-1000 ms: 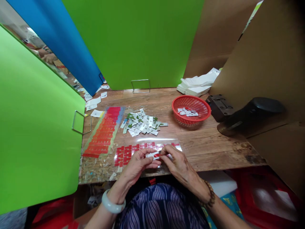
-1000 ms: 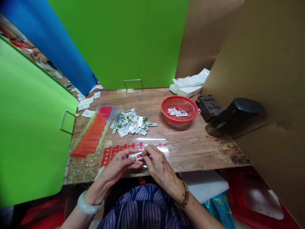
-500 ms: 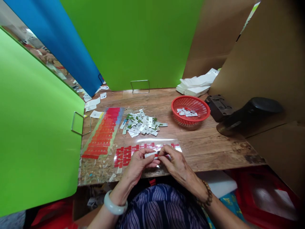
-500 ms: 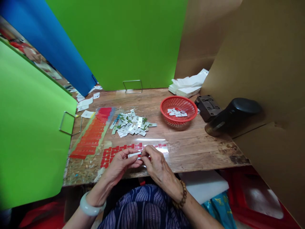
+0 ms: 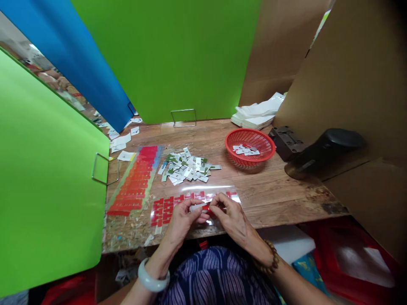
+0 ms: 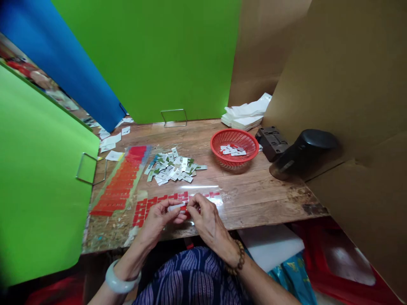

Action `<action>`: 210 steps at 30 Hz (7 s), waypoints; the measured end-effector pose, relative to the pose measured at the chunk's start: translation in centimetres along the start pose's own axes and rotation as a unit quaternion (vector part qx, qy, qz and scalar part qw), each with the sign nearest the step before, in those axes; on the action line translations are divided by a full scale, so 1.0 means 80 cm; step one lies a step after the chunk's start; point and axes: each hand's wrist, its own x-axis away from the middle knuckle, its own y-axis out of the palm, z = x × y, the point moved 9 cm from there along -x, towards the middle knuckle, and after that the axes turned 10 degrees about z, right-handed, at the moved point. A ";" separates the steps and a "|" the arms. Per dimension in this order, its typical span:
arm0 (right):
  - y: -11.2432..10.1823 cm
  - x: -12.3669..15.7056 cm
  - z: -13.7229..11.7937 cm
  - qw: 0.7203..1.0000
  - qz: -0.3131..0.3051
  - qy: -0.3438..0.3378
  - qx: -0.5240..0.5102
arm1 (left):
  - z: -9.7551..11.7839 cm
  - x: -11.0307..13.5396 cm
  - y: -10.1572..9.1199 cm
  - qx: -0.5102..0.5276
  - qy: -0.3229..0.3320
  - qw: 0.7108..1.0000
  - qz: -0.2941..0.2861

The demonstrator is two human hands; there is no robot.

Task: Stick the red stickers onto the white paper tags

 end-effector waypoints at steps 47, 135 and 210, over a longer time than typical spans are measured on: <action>0.003 -0.013 0.046 0.994 -0.023 0.084 -0.067 | -0.011 -0.003 -0.007 0.022 -0.050 0.998 0.020; 0.019 -0.029 0.058 0.998 0.009 0.022 -0.063 | -0.010 -0.033 -0.017 0.198 0.024 0.979 0.052; -0.011 -0.027 0.076 0.996 0.038 0.032 -0.079 | -0.053 -0.048 -0.006 0.134 -0.051 0.988 0.062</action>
